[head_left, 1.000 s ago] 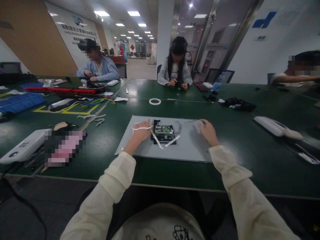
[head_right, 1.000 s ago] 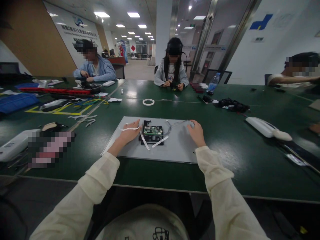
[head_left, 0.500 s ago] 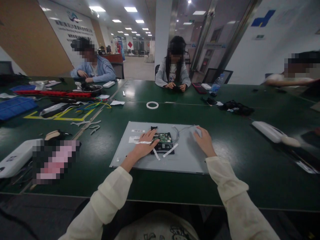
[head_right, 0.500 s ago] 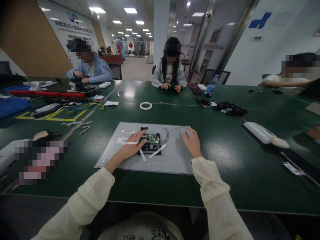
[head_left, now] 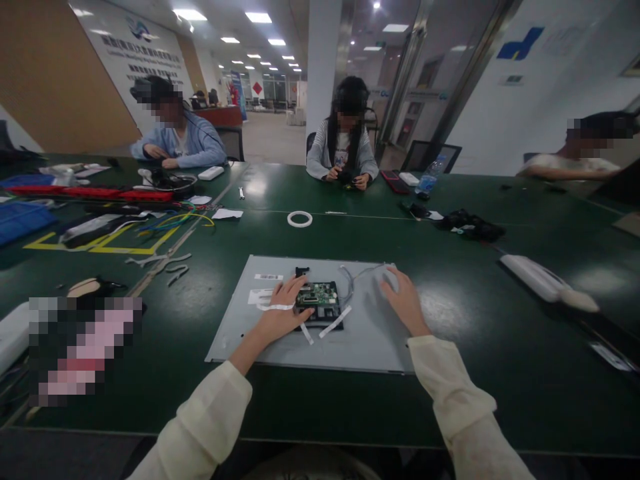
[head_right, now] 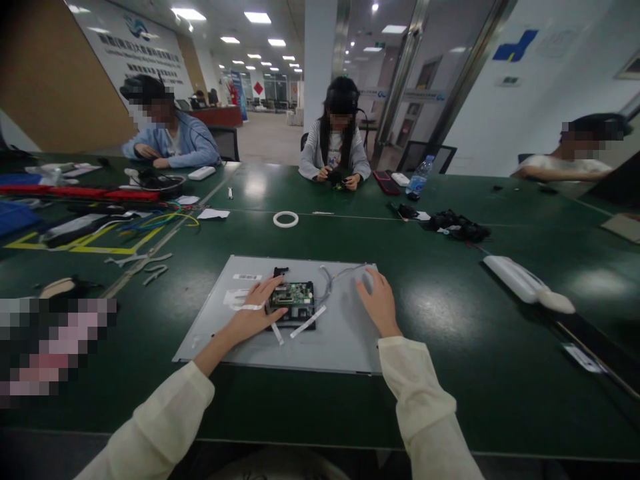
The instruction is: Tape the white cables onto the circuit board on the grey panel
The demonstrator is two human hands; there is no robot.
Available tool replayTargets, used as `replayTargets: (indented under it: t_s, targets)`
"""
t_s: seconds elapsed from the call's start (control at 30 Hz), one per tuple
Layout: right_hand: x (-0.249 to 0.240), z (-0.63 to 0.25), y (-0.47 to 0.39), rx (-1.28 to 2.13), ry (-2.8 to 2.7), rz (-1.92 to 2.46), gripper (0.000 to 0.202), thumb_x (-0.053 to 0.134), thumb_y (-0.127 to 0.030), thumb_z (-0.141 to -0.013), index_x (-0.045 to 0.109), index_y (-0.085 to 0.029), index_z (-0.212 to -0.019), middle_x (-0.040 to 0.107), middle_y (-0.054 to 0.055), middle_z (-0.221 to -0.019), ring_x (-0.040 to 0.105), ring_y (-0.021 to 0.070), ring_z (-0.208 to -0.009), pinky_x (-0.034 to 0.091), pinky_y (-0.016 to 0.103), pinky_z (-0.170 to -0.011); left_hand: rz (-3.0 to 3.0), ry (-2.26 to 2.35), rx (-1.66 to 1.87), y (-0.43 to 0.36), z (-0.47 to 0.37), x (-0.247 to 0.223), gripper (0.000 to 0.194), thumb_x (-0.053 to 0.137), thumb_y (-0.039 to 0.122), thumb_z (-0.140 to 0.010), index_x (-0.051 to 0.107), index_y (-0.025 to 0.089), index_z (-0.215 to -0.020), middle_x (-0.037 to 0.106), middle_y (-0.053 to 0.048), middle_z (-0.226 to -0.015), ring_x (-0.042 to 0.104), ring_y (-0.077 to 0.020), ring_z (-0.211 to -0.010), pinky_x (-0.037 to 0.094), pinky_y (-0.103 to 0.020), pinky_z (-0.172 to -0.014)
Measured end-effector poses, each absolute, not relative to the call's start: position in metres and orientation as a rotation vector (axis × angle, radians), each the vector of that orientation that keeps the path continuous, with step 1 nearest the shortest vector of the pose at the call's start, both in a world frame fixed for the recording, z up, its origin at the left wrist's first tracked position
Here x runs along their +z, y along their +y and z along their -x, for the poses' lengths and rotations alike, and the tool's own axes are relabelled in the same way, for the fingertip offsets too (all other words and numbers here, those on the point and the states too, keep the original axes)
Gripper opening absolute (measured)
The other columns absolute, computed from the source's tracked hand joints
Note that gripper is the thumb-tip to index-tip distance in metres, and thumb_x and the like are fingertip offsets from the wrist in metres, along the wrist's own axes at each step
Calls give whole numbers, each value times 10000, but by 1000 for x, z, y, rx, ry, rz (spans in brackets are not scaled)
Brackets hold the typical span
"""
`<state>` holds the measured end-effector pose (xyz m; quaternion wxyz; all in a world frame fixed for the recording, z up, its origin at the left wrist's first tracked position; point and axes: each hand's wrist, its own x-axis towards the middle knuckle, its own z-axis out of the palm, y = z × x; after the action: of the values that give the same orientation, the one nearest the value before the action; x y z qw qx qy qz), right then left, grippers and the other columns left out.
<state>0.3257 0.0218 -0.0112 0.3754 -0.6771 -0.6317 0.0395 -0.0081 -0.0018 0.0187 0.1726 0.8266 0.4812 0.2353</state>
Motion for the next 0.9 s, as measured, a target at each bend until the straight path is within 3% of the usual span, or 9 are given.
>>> replayTargets:
  t_s: [0.27,0.6,0.9]
  targets:
    - [-6,-322,20,72,-1696,1726,455,448,-431,-807,541,-190,-1183,585,115,-1143,524,268,-1075,399,435,-946,-2316,1350,634,-8,4,25,626,572,350,-796,317,236,-1356,385,-85,-1422,273,-250,-1354,151,-472,-1120]
    - [-5,-318,17,26,-1763,1748,425,460,-398,-802,564,-177,-1150,608,110,-1123,528,252,-1071,383,418,-958,-2366,1423,697,-8,-2,13,553,558,381,-813,387,206,-1309,441,-107,-1370,320,-250,-1324,202,-456,-1101]
    - [7,-306,6,-59,-1794,1630,386,455,-332,-813,566,-180,-1151,570,117,-1184,468,251,-1166,338,433,-1010,-2345,1274,660,-8,9,27,596,428,484,-875,292,212,-1387,366,-99,-1424,364,-238,-1297,274,-403,-1088]
